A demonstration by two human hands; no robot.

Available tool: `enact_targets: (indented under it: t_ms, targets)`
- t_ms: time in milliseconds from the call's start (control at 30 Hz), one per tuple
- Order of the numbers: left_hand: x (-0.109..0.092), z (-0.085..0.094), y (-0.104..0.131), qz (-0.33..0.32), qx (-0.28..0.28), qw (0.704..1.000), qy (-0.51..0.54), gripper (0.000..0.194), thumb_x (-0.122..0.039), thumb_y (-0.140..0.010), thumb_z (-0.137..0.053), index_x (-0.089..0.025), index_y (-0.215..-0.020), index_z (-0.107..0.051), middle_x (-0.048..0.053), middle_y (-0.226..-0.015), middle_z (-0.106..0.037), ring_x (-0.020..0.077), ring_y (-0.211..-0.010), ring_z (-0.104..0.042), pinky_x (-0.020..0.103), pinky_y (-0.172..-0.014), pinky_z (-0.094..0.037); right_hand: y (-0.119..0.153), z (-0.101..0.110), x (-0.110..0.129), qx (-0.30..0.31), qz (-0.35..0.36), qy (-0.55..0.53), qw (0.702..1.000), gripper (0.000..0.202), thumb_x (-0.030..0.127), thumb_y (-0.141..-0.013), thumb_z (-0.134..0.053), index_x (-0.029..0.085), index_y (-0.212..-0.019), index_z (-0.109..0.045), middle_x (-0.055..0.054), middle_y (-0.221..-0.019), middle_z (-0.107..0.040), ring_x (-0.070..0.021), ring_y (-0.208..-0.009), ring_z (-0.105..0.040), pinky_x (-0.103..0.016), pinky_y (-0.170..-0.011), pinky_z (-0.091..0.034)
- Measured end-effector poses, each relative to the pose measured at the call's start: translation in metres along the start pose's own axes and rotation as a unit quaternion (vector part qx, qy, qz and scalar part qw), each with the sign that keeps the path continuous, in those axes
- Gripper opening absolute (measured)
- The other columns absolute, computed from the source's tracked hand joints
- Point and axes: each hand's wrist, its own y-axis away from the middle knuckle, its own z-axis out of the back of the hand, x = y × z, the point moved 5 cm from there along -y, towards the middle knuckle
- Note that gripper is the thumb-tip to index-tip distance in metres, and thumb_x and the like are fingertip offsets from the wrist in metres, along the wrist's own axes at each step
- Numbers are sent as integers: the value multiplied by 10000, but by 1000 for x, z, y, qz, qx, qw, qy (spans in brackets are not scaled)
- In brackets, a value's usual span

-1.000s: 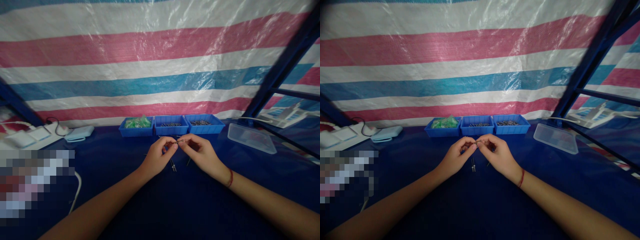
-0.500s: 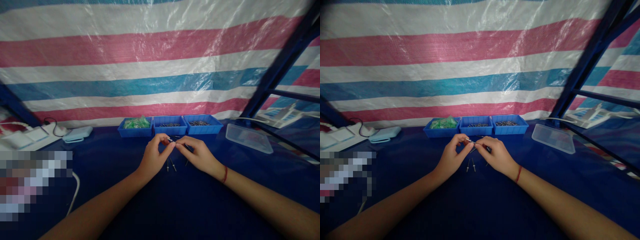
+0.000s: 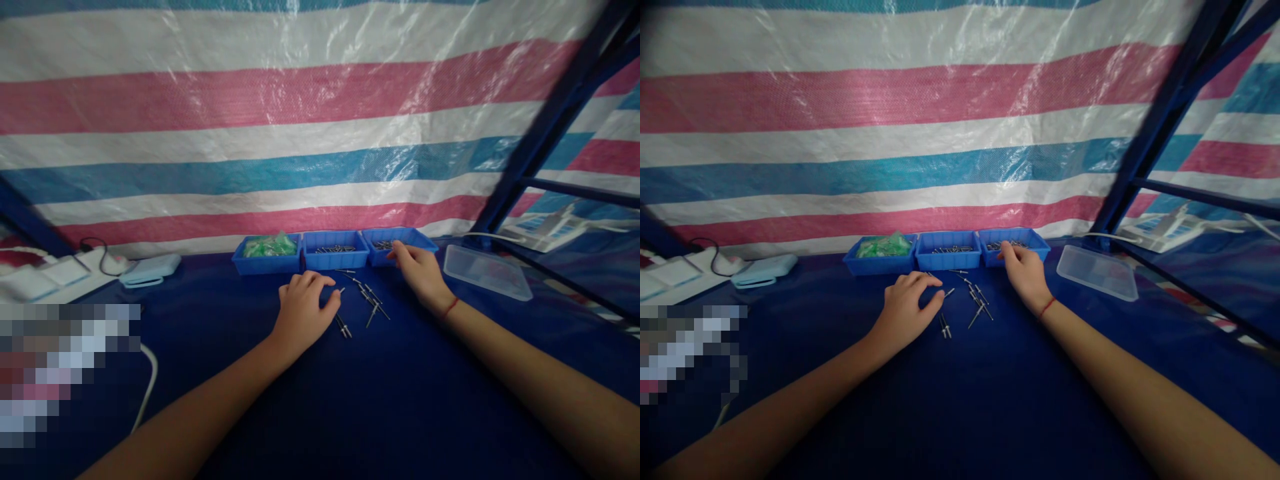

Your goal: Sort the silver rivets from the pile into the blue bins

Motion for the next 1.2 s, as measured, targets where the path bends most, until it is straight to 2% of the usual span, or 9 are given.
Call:
enact_targets:
  t_ms: [67, 167, 333, 500, 667, 833, 933, 1033, 1200]
  targets:
    - [0, -2, 0, 4, 24, 1000, -19, 177, -374, -793, -592, -246, -888, -668, 43, -1000, -626, 279, -987, -516, 454, -813, -338, 9, -6, 11, 30, 23, 1, 999, 498, 507, -854, -392, 135, -668, -667, -14, -519, -551, -153, -518, -508, -266, -511, -341]
    - [4, -4, 0, 20, 41, 999, -22, 122, -338, -777, -609, -258, -807, -696, 41, -983, -633, 286, -969, -510, 470, -799, -336, 26, -15, 31, 80, 76, 22, 994, 450, 458, -874, -396, 148, -673, -652, 0, -531, -548, -142, -515, -503, -261, -514, -335]
    - [12, -8, -1, 36, 31, 999, -17, 138, -289, -805, -574, -240, -755, -693, 56, -926, -641, 281, -922, -496, 471, -790, -341, 53, -28, 61, 173, 221, 53, 958, 328, 338, -885, -434, 175, -644, -586, 9, -586, -567, -126, -540, -511, -250, -535, -352]
    - [9, -11, 0, 0, 47, 998, -31, 156, -253, -861, -500, -209, -809, -641, 52, -958, -631, 254, -945, -493, 433, -811, -334, 66, -34, 68, 213, 274, 53, 937, 154, 264, -855, -497, 183, -827, -626, -9, -717, -615, -127, -620, -549, -252, -601, -409]
    - [1, -4, -2, -32, 24, 999, 13, 135, -238, -894, -458, -208, -856, -584, 21, -911, -645, 214, -918, -532, 380, -812, -349, 70, -37, 71, 255, 328, 69, 907, 177, 228, -884, -459, 182, -898, -629, -38, -795, -618, -145, -723, -569, -274, -692, -436]
    - [-5, 1, -3, -80, 12, 990, 115, 114, -211, -889, -475, -194, -838, -575, 11, -853, -649, 169, -839, -587, 324, -793, -403, 72, -35, 75, 259, 330, 48, 906, 156, 247, -880, -477, 174, -844, -610, -29, -773, -595, -139, -711, -556, -264, -671, -428]
    - [-3, 2, -4, -70, -11, 982, 175, 61, -219, -854, -539, -199, -900, -573, 8, -859, -656, 155, -814, -608, 303, -779, -437, 73, -35, 77, 263, 312, 18, 913, 175, 253, -881, -477, 174, -797, -609, -20, -740, -597, -128, -661, -539, -257, -631, -421]
    - [0, 1, -4, -54, -21, 973, 225, 169, -243, -810, -602, -201, -970, -566, 6, -861, -662, 147, -791, -620, 288, -765, -467, 73, -35, 76, 264, 283, -14, 922, 202, 251, -887, -467, 173, -766, -609, -25, -756, -628, -121, -637, -539, -253, -609, -419]
    - [-1, 2, -5, -58, -5, 970, 235, 66, -226, -826, -570, -186, -856, -612, 11, -837, -664, 138, -781, -610, 274, -752, -477, 73, -35, 75, 266, 268, -42, 925, 186, 254, -881, -481, 174, -785, -619, -17, -741, -628, -121, -636, -541, -252, -604, -418]
